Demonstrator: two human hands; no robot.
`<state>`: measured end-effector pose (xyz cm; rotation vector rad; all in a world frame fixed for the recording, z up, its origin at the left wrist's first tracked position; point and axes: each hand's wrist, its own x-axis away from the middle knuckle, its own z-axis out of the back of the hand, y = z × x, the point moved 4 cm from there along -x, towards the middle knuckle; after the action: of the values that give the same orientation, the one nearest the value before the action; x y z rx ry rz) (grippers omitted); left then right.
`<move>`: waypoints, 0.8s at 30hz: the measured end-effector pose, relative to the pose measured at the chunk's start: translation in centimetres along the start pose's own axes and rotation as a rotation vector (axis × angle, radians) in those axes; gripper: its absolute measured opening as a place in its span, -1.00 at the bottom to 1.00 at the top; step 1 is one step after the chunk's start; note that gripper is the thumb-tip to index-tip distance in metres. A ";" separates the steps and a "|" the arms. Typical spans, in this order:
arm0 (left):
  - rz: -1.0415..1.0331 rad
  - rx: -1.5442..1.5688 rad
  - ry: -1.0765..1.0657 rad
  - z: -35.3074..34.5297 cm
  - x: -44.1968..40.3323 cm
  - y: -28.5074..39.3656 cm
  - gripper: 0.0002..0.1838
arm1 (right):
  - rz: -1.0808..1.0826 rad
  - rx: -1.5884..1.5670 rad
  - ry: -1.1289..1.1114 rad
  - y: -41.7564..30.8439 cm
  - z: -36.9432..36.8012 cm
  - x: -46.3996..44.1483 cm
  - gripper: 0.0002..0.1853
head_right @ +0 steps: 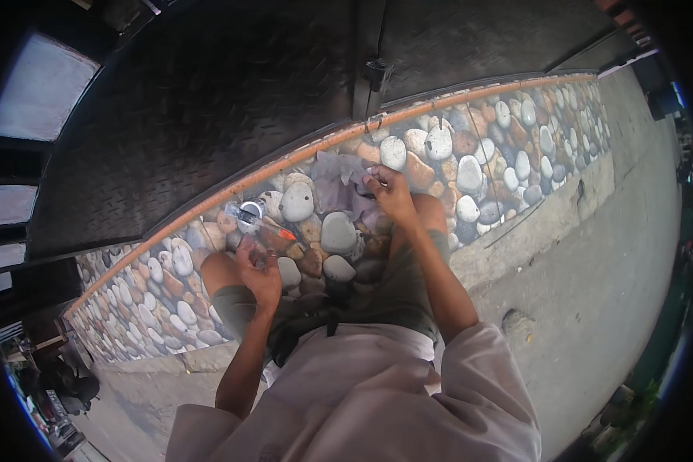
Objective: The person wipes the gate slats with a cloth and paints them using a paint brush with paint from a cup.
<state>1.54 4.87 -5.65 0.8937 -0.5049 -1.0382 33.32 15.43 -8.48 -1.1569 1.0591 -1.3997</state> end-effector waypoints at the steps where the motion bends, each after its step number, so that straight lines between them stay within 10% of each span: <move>1: -0.069 0.179 -0.149 -0.6 0.5 3.0 -0.46 | -0.057 -0.096 -0.034 -0.8 0.0 0.4 -0.89; 8: -0.374 0.327 -0.561 -7.5 -3.8 14.8 -0.57 | -0.116 -0.383 -0.150 -8.0 -1.0 3.5 -0.92; 24: 0.285 0.846 -0.739 -7.2 -2.4 16.7 -0.87 | 0.100 -0.379 -0.103 -13.9 -0.8 6.1 -0.88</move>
<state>14.35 13.47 4.24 1.0978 -1.7305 -0.8598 30.00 11.15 5.74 -1.4091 1.3256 -1.0765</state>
